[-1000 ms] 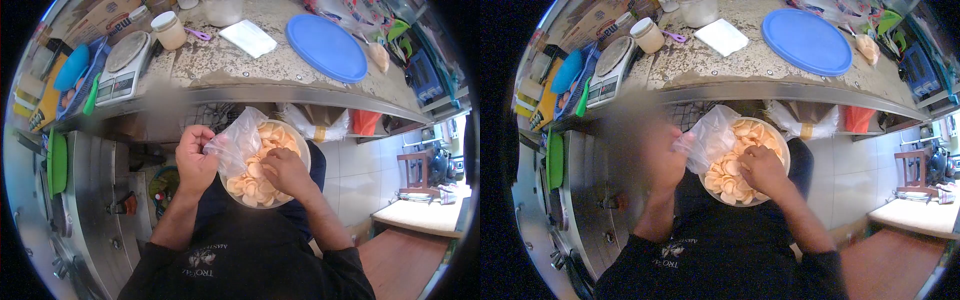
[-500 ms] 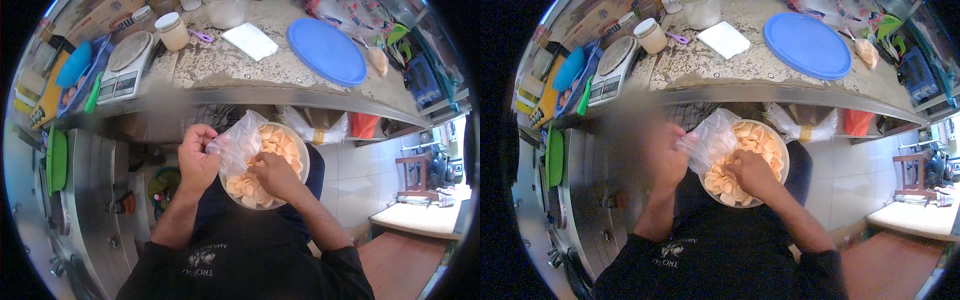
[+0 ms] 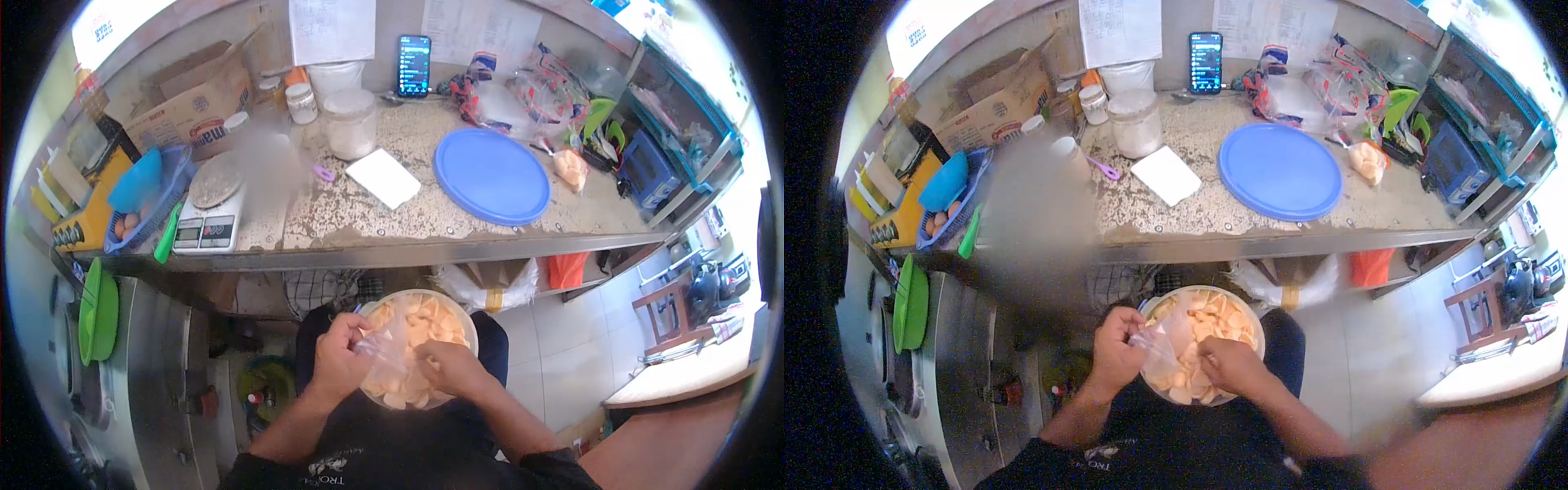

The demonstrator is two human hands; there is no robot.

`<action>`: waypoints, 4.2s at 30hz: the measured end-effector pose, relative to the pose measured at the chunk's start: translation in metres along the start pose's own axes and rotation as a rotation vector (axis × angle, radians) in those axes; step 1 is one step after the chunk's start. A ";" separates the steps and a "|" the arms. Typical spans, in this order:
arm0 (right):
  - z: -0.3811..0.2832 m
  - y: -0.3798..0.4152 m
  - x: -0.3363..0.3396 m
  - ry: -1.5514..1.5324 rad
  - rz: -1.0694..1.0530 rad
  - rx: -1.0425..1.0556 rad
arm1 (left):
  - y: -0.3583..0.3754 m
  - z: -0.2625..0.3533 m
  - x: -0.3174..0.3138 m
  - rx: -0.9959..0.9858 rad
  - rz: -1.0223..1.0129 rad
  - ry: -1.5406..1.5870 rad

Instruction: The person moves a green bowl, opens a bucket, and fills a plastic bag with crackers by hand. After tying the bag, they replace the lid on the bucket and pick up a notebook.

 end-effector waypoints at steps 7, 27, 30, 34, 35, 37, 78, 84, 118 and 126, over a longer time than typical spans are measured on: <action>0.029 0.033 0.018 -1.164 0.219 0.174 | -0.002 0.022 -0.028 0.079 -0.166 -0.133; -0.037 0.041 0.049 0.011 0.436 0.073 | 0.004 0.037 -0.046 -0.069 -0.182 -0.125; -0.034 0.042 0.056 0.050 0.503 0.122 | 0.011 -0.010 -0.066 0.242 -0.343 0.311; -0.027 0.038 0.060 0.006 0.501 0.106 | 0.025 -0.027 -0.091 0.240 -0.372 1.210; -0.026 0.034 0.062 -0.063 0.478 0.119 | 0.024 -0.025 -0.091 0.167 -0.395 1.372; -0.034 0.030 0.074 -0.210 0.396 0.135 | 0.023 -0.027 -0.087 0.094 -0.416 1.533; -0.013 0.004 0.017 0.455 -0.063 -0.074 | 0.027 -0.038 -0.035 0.118 -0.212 1.227; 0.012 -0.007 -0.031 0.538 -0.214 -0.151 | 0.027 -0.030 -0.042 0.144 -0.238 1.261; -0.016 0.030 0.052 -0.830 0.307 0.073 | 0.009 -0.016 -0.088 0.190 -0.259 1.238; -0.017 0.027 0.050 -0.622 0.366 0.050 | 0.011 -0.006 -0.090 0.143 -0.226 1.194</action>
Point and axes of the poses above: each hand's wrist, its own y-axis away from the middle knuckle, its own x-axis out of the back of the hand, z = x × y, the point moved 9 cm from there along -y, towards the middle knuckle, and after that the axes turned 15 degrees about -z, right-handed, at the moved point
